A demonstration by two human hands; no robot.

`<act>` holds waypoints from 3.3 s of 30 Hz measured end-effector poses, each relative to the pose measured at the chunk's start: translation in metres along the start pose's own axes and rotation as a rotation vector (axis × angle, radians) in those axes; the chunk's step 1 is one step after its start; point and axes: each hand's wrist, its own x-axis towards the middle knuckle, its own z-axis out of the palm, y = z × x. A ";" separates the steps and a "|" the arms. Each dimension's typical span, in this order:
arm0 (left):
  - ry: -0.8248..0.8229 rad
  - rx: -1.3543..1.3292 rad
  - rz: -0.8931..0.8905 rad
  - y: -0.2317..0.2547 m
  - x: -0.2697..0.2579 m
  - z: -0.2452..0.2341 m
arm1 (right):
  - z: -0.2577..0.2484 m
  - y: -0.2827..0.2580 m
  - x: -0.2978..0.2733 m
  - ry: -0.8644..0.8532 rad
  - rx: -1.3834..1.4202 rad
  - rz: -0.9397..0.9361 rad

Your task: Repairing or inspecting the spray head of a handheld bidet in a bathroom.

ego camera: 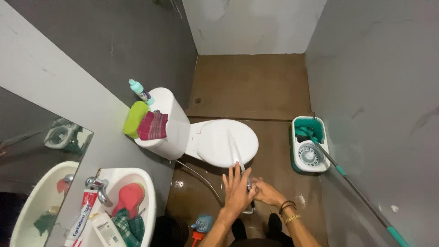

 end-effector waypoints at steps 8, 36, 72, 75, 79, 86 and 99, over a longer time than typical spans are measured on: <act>-0.080 0.008 0.003 -0.003 -0.005 -0.010 | 0.020 0.011 -0.005 0.050 0.085 -0.061; 0.063 0.031 -0.086 0.027 -0.012 0.049 | -0.022 0.036 -0.020 -0.173 0.076 -0.107; 0.066 -0.001 -0.131 0.017 -0.028 0.049 | 0.009 0.043 -0.022 -0.119 0.165 0.265; 0.142 -0.043 -0.064 0.013 -0.028 0.050 | 0.016 0.068 -0.019 -0.158 0.330 -0.298; 0.092 -0.033 -0.082 0.023 -0.026 0.036 | 0.018 0.064 -0.014 -0.147 0.354 -0.294; -0.041 -0.053 -0.123 0.006 -0.031 0.045 | 0.009 0.018 -0.034 -0.172 0.152 -0.027; -0.108 -0.031 -0.133 -0.015 -0.033 0.035 | 0.041 0.047 -0.012 -0.125 0.123 -0.001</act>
